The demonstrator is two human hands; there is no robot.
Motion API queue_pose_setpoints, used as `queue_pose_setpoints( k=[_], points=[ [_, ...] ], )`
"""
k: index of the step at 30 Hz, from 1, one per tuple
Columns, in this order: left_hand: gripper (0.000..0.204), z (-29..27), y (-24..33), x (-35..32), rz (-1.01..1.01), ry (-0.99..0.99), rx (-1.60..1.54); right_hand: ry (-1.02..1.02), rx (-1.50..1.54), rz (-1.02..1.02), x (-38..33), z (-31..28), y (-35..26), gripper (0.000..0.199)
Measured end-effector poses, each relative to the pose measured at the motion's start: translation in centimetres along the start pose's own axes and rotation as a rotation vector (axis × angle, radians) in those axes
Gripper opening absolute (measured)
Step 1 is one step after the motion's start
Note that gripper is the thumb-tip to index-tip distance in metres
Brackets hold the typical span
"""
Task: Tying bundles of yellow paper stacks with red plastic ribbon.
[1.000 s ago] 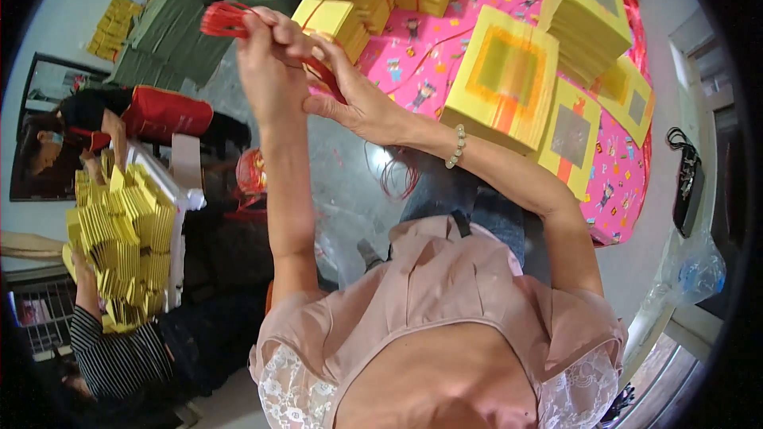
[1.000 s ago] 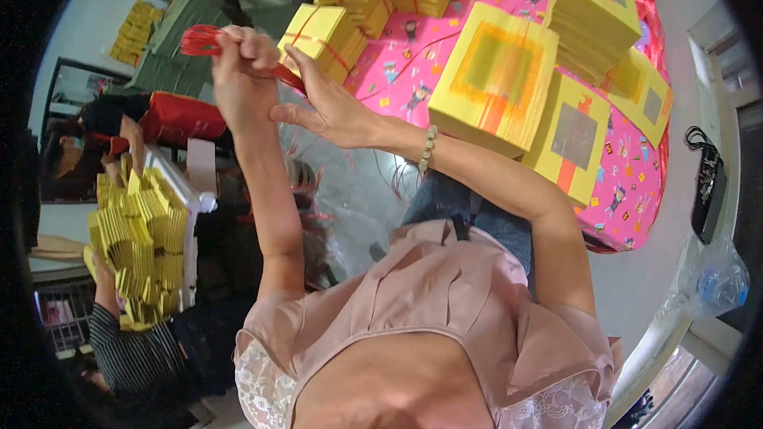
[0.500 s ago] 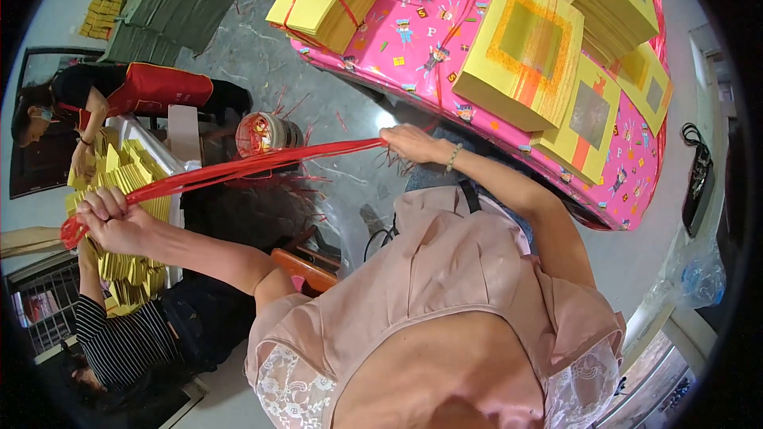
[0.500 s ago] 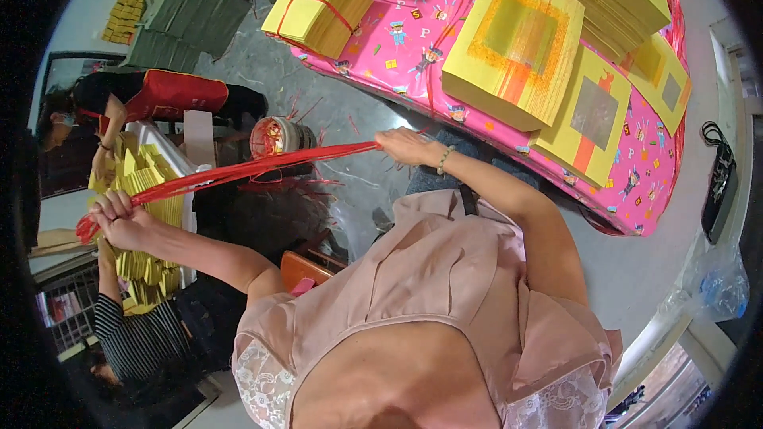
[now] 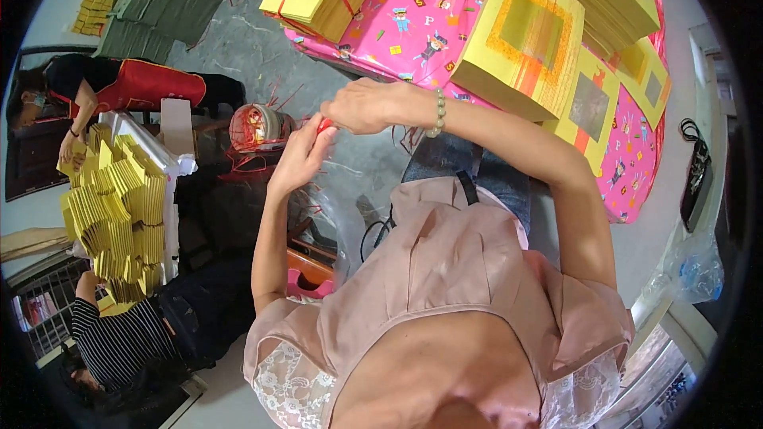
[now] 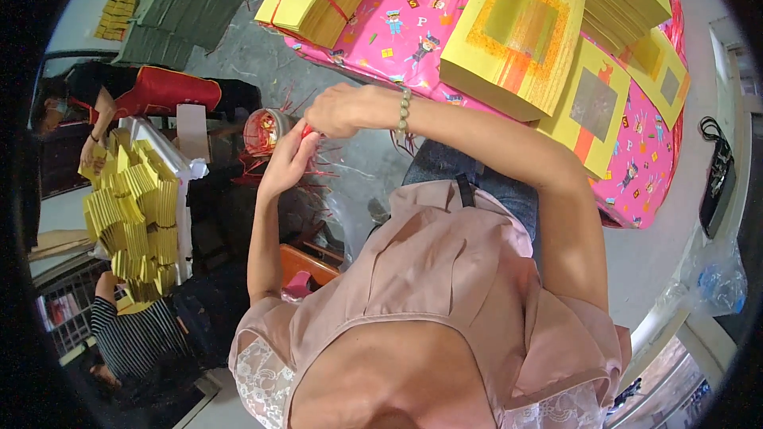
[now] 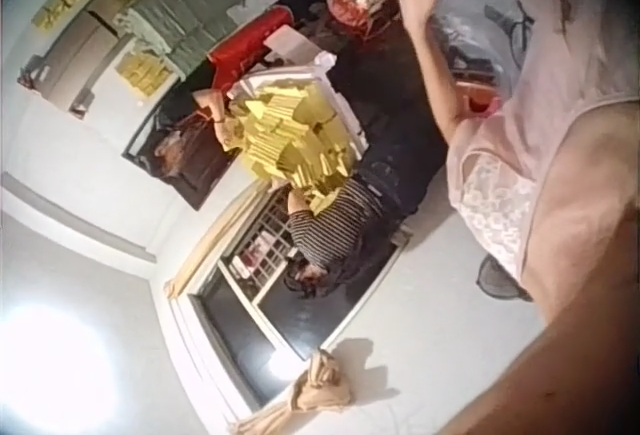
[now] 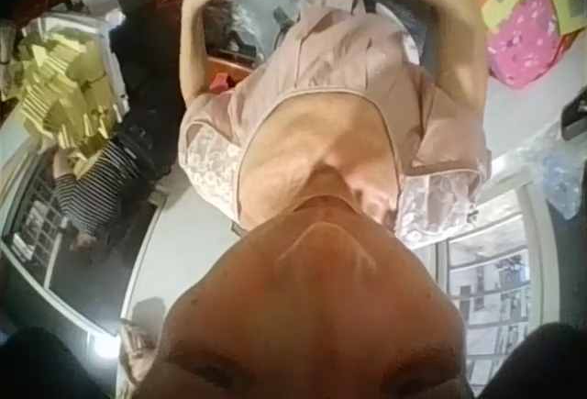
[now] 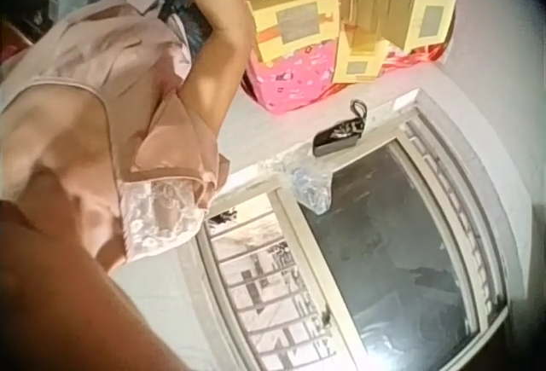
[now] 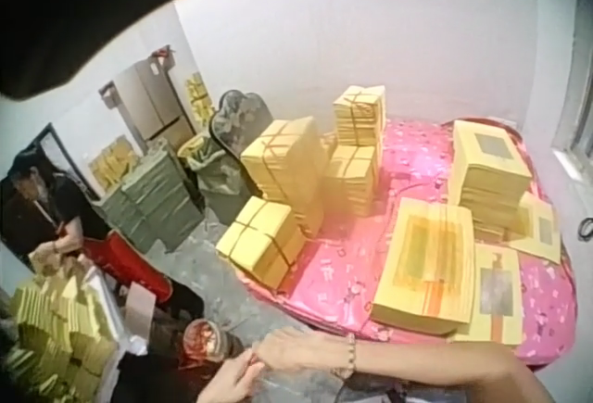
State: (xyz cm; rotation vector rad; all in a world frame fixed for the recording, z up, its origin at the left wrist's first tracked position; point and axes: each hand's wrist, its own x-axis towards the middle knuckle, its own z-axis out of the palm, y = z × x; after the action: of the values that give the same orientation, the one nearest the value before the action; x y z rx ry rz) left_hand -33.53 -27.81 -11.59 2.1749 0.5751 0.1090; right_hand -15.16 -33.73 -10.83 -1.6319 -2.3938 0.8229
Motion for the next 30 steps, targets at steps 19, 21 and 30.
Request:
queue_pose_setpoints(
  k=[19, 21, 30],
  points=[
    [0.029, 6.7, -34.5, -23.0, -0.862, 0.508, 0.26, -0.383, 0.256, 0.07, -1.8, -9.9, 7.6, 0.034],
    [0.037, 7.6, -30.9, -16.4, -0.796, 0.181, 0.36, -0.327, 0.176, 0.084, -1.9, -7.7, 8.7, 0.033],
    [0.065, 0.5, 1.4, 5.1, 0.248, 0.428, 0.284, -0.13, -0.002, -0.004, -0.1, -6.5, 4.3, 0.032]
  ],
)
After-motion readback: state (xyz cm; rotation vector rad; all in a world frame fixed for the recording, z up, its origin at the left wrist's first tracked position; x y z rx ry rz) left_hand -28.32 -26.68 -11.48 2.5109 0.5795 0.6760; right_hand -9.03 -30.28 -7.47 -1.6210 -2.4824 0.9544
